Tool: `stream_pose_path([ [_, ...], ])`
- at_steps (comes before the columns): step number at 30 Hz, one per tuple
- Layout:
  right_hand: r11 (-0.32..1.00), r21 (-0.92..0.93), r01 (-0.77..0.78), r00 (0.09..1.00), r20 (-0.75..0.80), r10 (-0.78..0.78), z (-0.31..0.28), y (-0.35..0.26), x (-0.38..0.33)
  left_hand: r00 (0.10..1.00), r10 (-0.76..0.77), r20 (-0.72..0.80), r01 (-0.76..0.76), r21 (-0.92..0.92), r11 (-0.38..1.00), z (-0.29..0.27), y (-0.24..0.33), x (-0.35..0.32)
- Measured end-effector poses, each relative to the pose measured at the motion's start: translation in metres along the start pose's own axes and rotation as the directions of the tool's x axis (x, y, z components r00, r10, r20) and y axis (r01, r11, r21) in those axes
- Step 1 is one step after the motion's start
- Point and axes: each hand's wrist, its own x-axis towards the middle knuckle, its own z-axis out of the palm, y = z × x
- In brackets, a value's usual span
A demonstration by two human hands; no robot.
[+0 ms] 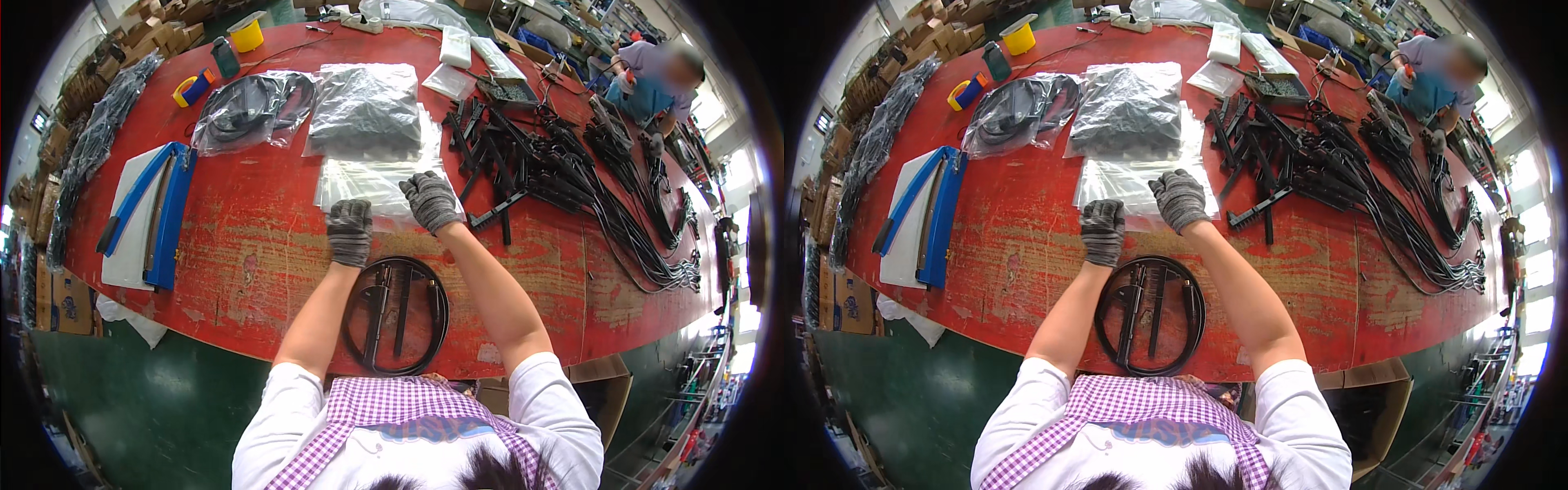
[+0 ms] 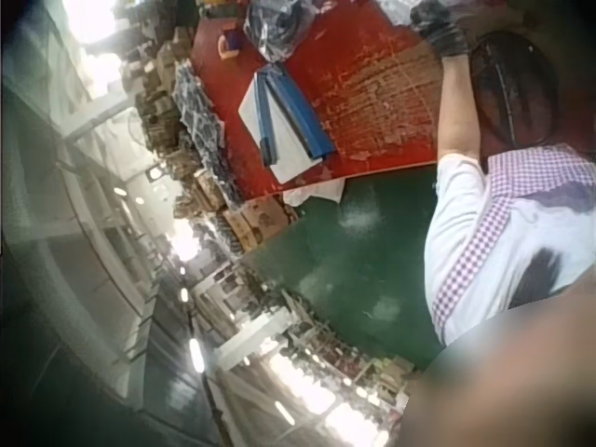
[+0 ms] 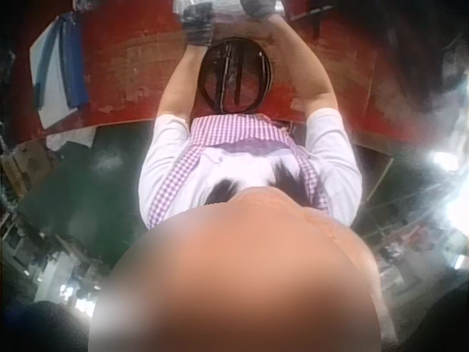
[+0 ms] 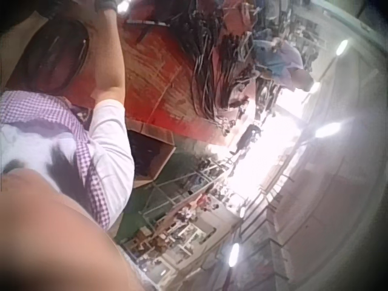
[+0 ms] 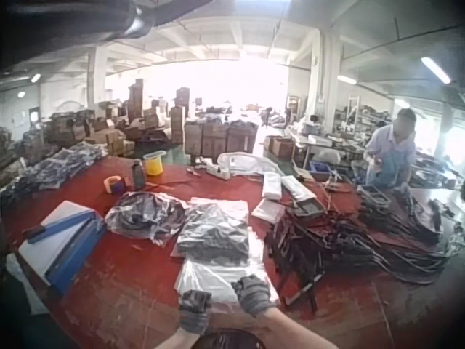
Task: The person repeatedly picks up black cables from a pile on a red table, coils them into a circular shape, and places them into clear plastic bags. The person then moves the packaged cables to a stack on the left side of the table. This process is repeated for multiple cables throughout the video.
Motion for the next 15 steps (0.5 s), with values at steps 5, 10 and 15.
stream_pose_path([
  [5,0.991,-0.055,0.118,0.983,-0.138,-0.125,0.002,-0.001,-0.015,0.983,0.178,-0.038,-0.181,-0.121,0.976,-0.029,-0.013,0.005],
  [10,0.74,-0.186,0.646,0.666,-0.336,-0.666,0.017,0.007,-0.061,0.962,0.273,0.01,-0.266,-0.191,0.945,-0.038,-0.013,0.018],
  [15,0.759,-0.35,0.548,0.774,-0.132,-0.62,0.022,0.023,-0.06,0.869,0.494,-0.005,-0.49,-0.137,0.861,-0.032,-0.023,0.025],
])
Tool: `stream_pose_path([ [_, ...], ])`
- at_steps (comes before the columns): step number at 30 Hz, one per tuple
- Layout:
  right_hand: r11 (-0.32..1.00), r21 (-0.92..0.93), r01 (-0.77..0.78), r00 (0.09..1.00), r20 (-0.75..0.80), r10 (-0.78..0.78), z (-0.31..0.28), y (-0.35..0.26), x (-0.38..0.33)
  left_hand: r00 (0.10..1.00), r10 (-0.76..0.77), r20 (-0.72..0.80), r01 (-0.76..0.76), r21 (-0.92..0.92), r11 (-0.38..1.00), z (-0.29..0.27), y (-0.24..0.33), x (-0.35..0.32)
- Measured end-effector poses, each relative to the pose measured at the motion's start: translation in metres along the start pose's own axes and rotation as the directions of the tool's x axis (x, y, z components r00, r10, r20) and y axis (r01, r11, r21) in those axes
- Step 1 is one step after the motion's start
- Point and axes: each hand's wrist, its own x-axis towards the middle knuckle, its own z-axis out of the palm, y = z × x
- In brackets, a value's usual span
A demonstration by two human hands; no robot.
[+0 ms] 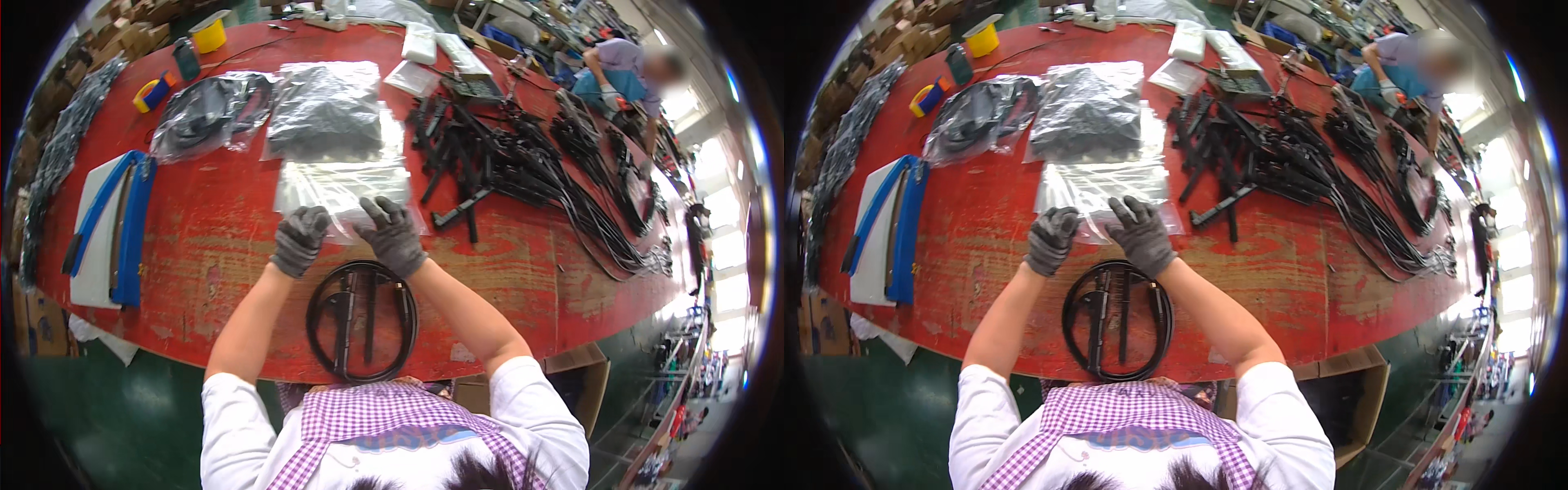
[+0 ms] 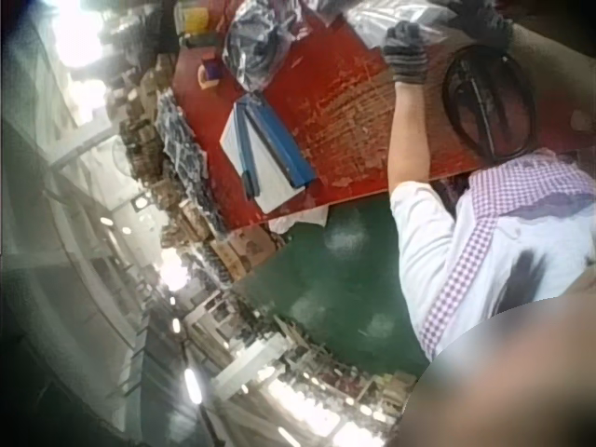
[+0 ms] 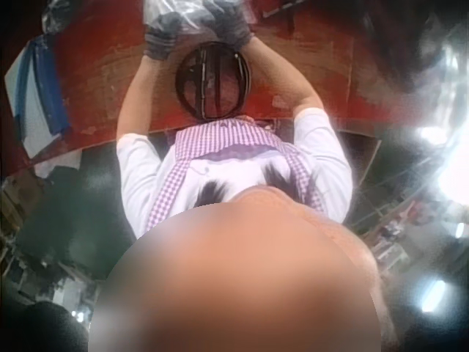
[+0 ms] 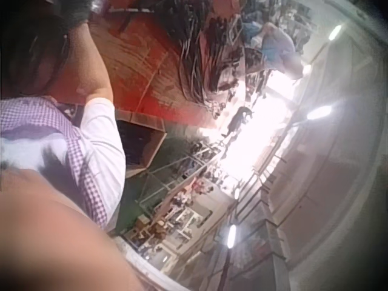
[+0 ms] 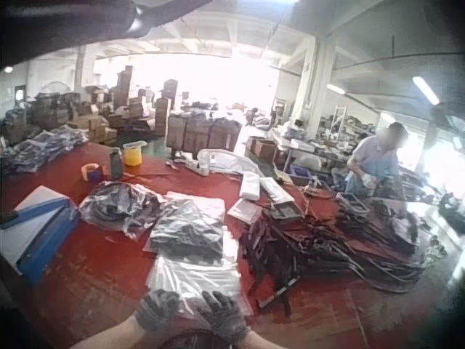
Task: The person repeatedly picks up black cables from a pile on a red table, coils them into a circular shape, and places them into clear plastic bags. The person then moves the packaged cables to a stack on the left side of the table. This process is repeated for multiple cables throughout the video.
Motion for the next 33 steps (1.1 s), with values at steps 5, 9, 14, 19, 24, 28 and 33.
stream_pose_path([
  [5,0.991,-0.131,0.023,0.998,0.066,-0.015,0.007,0.022,-0.018,0.985,0.055,0.162,-0.045,-0.063,0.997,-0.021,-0.004,-0.005],
  [9,0.978,-0.066,0.198,0.98,-0.008,-0.199,0.003,0.005,-0.041,0.962,0.13,0.24,-0.132,-0.007,0.991,-0.026,-0.002,0.005],
  [14,0.999,-0.023,-0.034,0.995,-0.097,0.031,0.018,-0.023,-0.019,0.96,0.175,0.219,-0.182,0.016,0.983,-0.022,-0.004,0.005],
  [19,0.996,0.083,-0.013,0.999,-0.051,0.017,0.006,-0.021,0.001,0.929,0.129,0.346,-0.162,0.067,0.985,-0.024,-0.005,0.001],
  [24,0.985,0.17,-0.027,0.987,-0.15,0.053,-0.012,-0.034,0.011,0.949,0.113,0.296,-0.121,0.007,0.993,-0.021,-0.004,0.006],
  [28,0.997,-0.009,-0.078,0.997,0.022,0.078,0.017,-0.029,0.005,0.932,0.129,0.337,-0.153,0.045,0.987,-0.017,-0.004,-0.001],
  [33,0.916,-0.381,-0.129,0.914,0.313,0.259,0.018,0.017,-0.009,0.922,0.133,0.363,-0.178,0.093,0.98,-0.017,-0.013,-0.009],
])
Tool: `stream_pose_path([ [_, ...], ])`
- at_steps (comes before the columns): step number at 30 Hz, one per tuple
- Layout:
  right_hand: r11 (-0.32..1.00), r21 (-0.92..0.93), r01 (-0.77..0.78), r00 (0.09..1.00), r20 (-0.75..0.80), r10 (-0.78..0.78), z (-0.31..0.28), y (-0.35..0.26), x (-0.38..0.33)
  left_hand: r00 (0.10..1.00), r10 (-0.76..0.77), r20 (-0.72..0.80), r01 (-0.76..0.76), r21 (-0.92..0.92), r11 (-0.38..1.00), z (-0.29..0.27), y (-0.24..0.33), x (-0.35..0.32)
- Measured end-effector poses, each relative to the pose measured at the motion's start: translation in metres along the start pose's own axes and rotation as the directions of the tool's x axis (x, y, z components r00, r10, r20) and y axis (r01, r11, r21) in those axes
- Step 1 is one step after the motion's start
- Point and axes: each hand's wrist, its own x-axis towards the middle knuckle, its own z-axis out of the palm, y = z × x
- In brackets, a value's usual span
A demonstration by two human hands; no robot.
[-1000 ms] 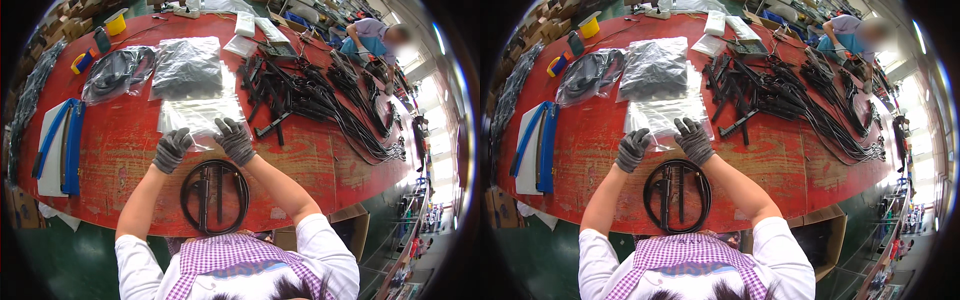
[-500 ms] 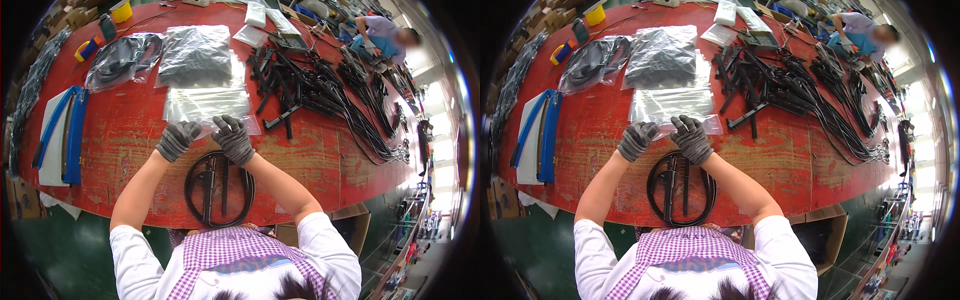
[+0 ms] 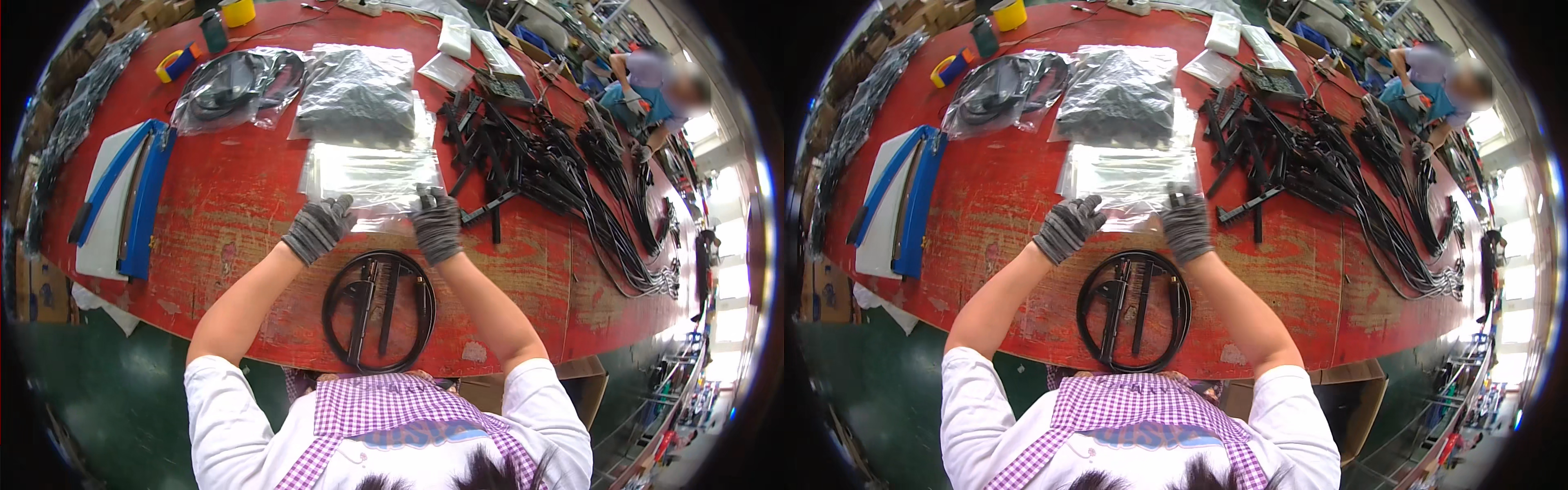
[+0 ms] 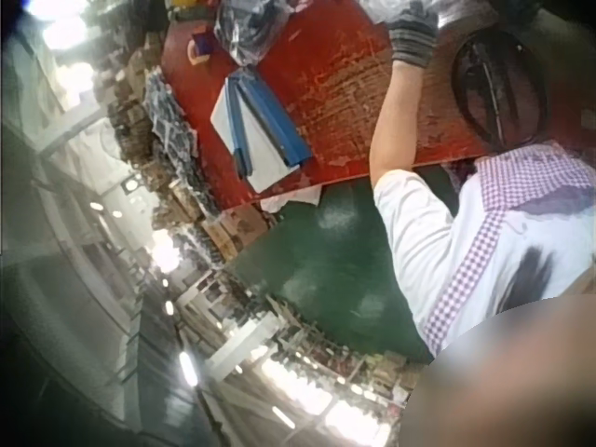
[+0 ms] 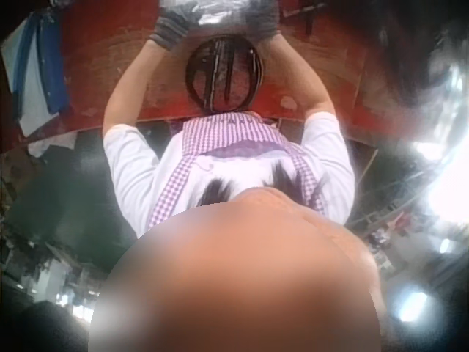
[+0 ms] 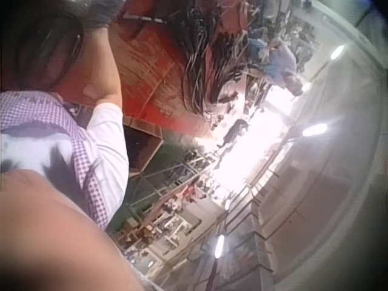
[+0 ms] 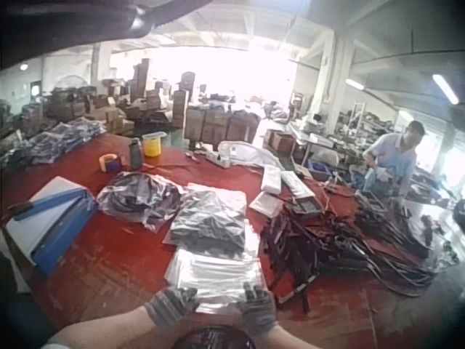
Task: The person repeatedly picks up black cables from a pile on a red table, coils them into a circular shape, and places them into clear plastic bags. The person then moves the packaged cables to a stack on the left side of the table. This process is repeated for multiple cables throughout the video.
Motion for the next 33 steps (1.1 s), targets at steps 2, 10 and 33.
stream_pose_path([
  [2,0.994,-0.017,-0.111,0.983,0.143,0.112,0.008,0.021,-0.008,0.919,-0.342,0.197,0.322,0.125,0.938,0.003,0.011,0.002],
  [10,0.908,0.363,-0.211,0.977,0.069,0.2,0.029,0.018,-0.076,0.817,-0.506,0.276,0.502,0.09,0.86,0.047,0.026,-0.005],
  [33,0.723,0.658,0.21,0.718,0.398,-0.571,-0.1,-0.042,-0.234,0.837,-0.426,0.344,0.517,-0.24,0.822,-0.122,0.199,-0.195],
])
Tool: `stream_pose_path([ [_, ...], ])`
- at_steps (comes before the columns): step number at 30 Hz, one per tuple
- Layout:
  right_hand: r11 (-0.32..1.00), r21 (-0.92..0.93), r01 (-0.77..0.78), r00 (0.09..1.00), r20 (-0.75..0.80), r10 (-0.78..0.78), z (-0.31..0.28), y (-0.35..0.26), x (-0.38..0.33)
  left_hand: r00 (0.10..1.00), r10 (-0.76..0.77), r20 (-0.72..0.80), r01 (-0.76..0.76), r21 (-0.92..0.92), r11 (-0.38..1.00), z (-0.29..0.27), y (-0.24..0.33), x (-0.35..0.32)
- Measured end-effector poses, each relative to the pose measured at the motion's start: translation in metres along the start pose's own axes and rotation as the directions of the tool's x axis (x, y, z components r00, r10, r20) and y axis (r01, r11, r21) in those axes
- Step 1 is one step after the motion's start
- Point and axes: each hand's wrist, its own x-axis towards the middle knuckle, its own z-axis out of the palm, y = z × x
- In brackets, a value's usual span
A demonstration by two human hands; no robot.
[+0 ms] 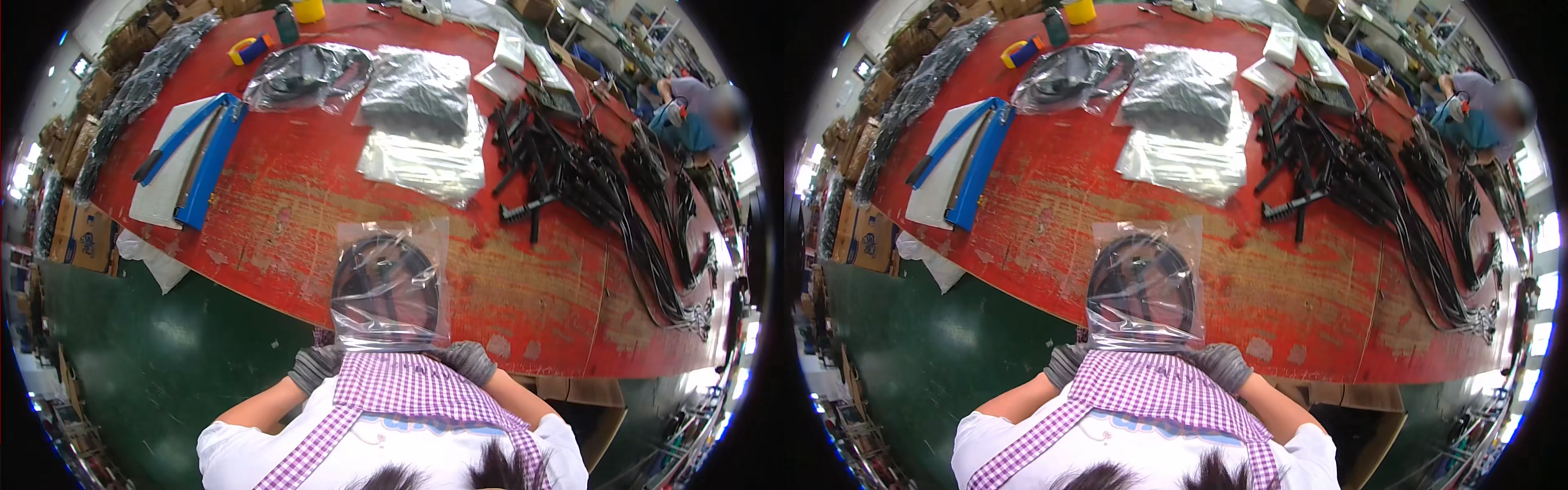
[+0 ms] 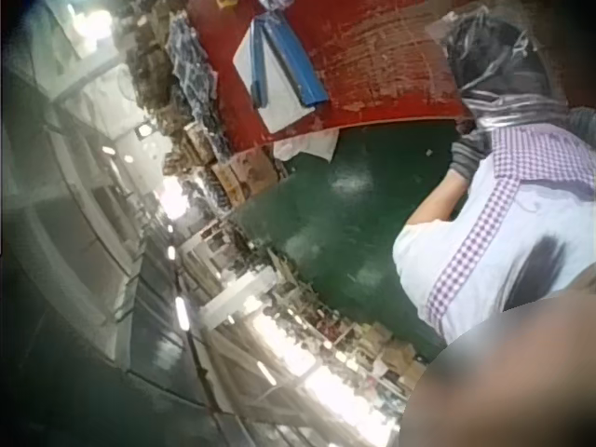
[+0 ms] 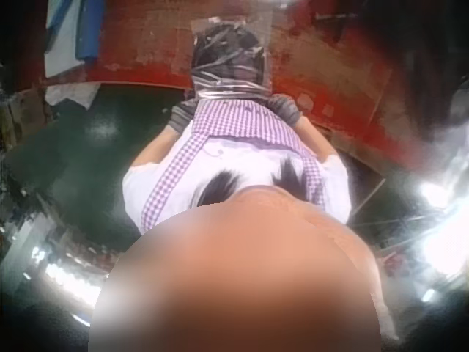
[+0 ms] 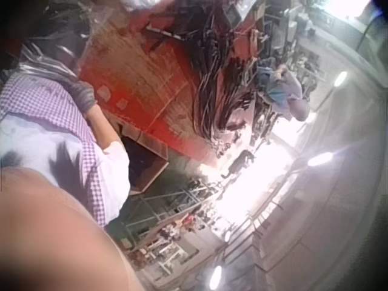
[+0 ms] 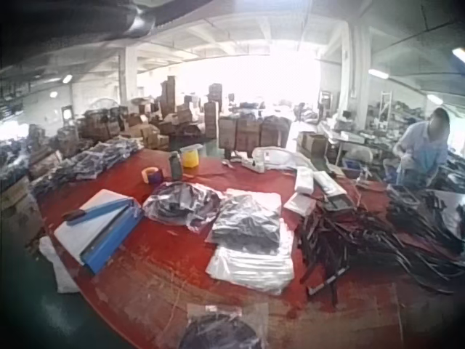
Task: The person repeatedly picks up black cables from a pile on a red table, coils them into a circular shape, and places them into clear plastic bags. The person then moves the packaged cables to a stack on the left side of the table. This process is repeated for multiple cables throughout the video.
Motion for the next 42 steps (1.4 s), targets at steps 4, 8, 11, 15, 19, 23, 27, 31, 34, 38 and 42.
stream_pose_path([
  [4,0.531,0.798,0.285,0.923,-0.378,0.073,-0.079,0.003,0.007,0.965,-0.139,0.224,0.258,-0.696,0.67,-0.086,-0.017,0.037],
  [8,0.663,0.576,0.478,0.775,-0.632,-0.009,-0.211,-0.014,-0.031,0.992,-0.014,-0.127,-0.098,-0.824,0.558,-0.204,-0.011,0.064],
  [11,0.802,0.45,0.393,0.737,-0.675,0.017,-0.255,-0.016,-0.015,0.983,-0.133,-0.127,0.023,-0.633,0.774,-0.249,-0.014,0.103],
  [15,0.755,0.635,0.165,0.861,-0.467,0.204,-0.295,0.027,0.073,0.935,-0.325,0.144,0.355,-0.385,0.852,-0.243,-0.067,0.189],
  [19,0.6,0.688,0.408,0.612,-0.694,0.38,-0.327,0.057,0.158,0.864,-0.169,-0.474,0.163,-0.055,0.985,-0.271,-0.113,0.253],
  [23,0.67,0.466,0.578,0.39,-0.879,0.275,-0.322,0.058,0.216,0.658,-0.036,-0.752,0.328,0.243,0.913,-0.264,-0.166,0.289],
  [27,0.628,0.375,0.682,0.377,-0.916,0.137,-0.234,0.07,0.252,0.853,-0.248,-0.46,0.443,0.385,0.809,-0.187,-0.215,0.28],
  [31,0.732,0.597,0.328,0.76,-0.628,0.171,-0.15,0.051,0.178,0.987,-0.157,-0.041,0.161,0.387,0.908,-0.079,-0.166,0.233],
  [34,0.811,0.571,0.125,0.846,-0.488,0.214,-0.084,0.06,0.124,0.976,0.17,0.14,-0.195,0.194,0.961,-0.004,-0.115,0.209],
  [38,0.879,0.415,-0.233,0.889,-0.275,0.366,-0.042,0.072,0.057,0.965,0.261,-0.01,-0.257,-0.226,0.94,0.047,-0.022,0.192],
  [42,0.825,0.494,-0.274,0.76,-0.415,0.501,-0.022,0.118,0.002,0.911,0.408,-0.065,-0.403,-0.359,0.842,0.081,0.044,0.178],
])
